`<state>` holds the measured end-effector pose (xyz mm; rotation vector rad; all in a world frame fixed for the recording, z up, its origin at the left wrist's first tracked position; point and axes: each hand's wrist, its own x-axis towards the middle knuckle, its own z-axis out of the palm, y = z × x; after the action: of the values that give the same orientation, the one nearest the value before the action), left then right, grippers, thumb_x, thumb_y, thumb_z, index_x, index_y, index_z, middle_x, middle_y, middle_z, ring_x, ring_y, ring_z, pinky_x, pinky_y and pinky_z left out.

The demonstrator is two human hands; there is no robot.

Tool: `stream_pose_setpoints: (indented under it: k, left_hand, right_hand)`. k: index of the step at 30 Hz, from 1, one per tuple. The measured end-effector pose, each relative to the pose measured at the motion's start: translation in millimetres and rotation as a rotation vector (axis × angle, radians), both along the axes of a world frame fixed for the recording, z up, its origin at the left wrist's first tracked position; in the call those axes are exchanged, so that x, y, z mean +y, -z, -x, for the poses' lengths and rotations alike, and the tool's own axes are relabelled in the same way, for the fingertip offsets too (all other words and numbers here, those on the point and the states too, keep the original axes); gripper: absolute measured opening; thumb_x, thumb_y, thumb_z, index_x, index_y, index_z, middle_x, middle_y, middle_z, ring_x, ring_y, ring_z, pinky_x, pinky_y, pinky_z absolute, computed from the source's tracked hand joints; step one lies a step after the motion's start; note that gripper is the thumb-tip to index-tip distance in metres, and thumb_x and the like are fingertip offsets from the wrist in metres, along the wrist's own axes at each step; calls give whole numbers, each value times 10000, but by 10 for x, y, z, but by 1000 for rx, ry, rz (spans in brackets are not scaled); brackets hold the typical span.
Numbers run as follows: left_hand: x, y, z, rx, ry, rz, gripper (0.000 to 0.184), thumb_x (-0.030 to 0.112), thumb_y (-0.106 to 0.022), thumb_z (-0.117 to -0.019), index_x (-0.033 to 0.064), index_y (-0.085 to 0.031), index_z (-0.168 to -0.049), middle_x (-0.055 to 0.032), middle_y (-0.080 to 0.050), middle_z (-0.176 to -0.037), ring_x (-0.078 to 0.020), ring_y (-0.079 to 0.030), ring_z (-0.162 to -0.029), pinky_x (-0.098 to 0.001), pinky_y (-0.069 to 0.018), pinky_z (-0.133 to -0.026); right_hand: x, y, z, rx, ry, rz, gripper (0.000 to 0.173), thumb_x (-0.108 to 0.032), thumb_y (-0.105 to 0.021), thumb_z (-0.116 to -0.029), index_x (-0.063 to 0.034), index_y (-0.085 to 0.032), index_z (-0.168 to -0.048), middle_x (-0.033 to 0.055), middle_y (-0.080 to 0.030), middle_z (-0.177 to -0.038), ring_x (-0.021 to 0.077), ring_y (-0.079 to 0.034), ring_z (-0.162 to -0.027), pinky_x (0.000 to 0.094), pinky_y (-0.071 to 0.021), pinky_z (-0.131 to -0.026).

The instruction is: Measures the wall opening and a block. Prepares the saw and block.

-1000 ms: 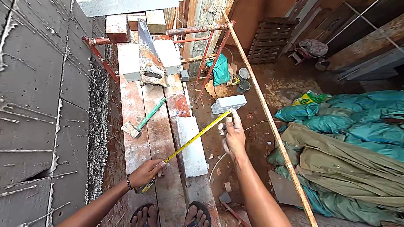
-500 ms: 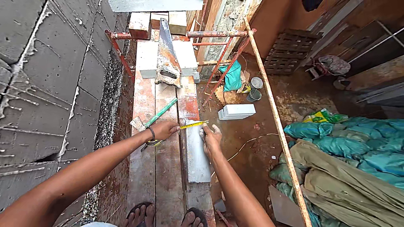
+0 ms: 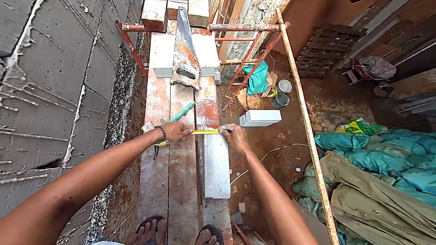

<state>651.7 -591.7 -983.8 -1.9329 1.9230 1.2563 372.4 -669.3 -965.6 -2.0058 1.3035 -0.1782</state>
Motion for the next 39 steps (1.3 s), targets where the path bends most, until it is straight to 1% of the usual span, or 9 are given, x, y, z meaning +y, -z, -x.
stream_pose_setpoints:
  k: [4, 8, 10, 14, 21, 25, 32, 36, 39]
  left_hand:
    - [-6, 15, 6, 12, -7, -11, 584, 525, -361, -1086, 96, -697, -876, -98, -638, -743, -282, -641, -750, -547, -490, -700]
    - [-28, 4, 22, 5, 0, -28, 592, 533, -356, -1084, 93, -691, -872, -96, -639, -748, -278, -642, -761, -545, -493, -711]
    - [-38, -4, 29, 5, 5, -30, 593, 529, -354, -1085, 93, -693, -869, -96, -636, -744, -279, -642, -758, -546, -493, -707]
    - [-54, -24, 46, 10, 14, -38, 602, 537, -346, -1084, 94, -683, -856, -90, -627, -740, -268, -632, -746, -533, -487, -702]
    - [-51, 51, 45, 18, 6, -22, 607, 533, -356, -1084, 90, -673, -816, -93, -612, -700, -278, -629, -714, -540, -487, -671]
    - [-63, 34, 44, 6, 23, -21, 594, 516, -364, -1087, 86, -674, -819, -97, -615, -705, -284, -631, -719, -546, -486, -673]
    - [-80, 6, 56, -18, 22, -13, 602, 534, -365, -1079, 94, -677, -814, -89, -612, -690, -279, -630, -701, -540, -489, -657]
    - [-102, -7, 52, -41, 30, -1, 589, 523, -369, -1082, 93, -678, -823, -97, -611, -695, -287, -631, -709, -544, -489, -658]
    - [-130, -21, 42, -45, 27, 15, 590, 527, -362, -1082, 99, -667, -812, -92, -599, -680, -287, -627, -693, -538, -483, -633]
  right_hand:
    - [-99, -47, -27, 60, -116, 14, 144, -162, -732, -957, -55, -774, -1044, 150, -729, -1032, 302, -695, -982, 515, -541, -922]
    - [-129, -76, -27, 88, -106, -63, 140, -178, -703, -984, -46, -751, -985, 145, -732, -958, 292, -701, -909, 527, -545, -865]
    - [-141, -52, -17, 95, -89, -97, 161, -196, -676, -1004, -49, -741, -1000, 139, -724, -920, 279, -699, -861, 515, -555, -830]
    - [-175, -28, 0, 100, -92, -134, 183, -201, -650, -1022, -33, -723, -1015, 142, -712, -910, 269, -692, -829, 491, -564, -812]
    - [-180, -99, 19, 102, -109, -171, 156, -182, -686, -999, -42, -726, -1054, 133, -723, -929, 242, -711, -802, 462, -594, -805]
    - [-201, -97, 1, 130, -169, -121, 145, -172, -696, -990, -30, -722, -997, 149, -707, -948, 288, -686, -875, 518, -552, -837]
    - [-262, -9, 68, 34, -229, -47, 101, -131, -733, -955, -32, -744, -973, 155, -680, -1145, 281, -667, -1043, 489, -542, -942]
    - [-388, 110, 81, 40, -266, -64, 139, -161, -719, -969, -25, -742, -986, 143, -709, -1089, 270, -675, -1026, 491, -528, -948]
    - [-402, 111, 48, 95, -240, -51, 163, -197, -695, -990, -39, -734, -1004, 134, -706, -1098, 293, -670, -1036, 535, -516, -944]
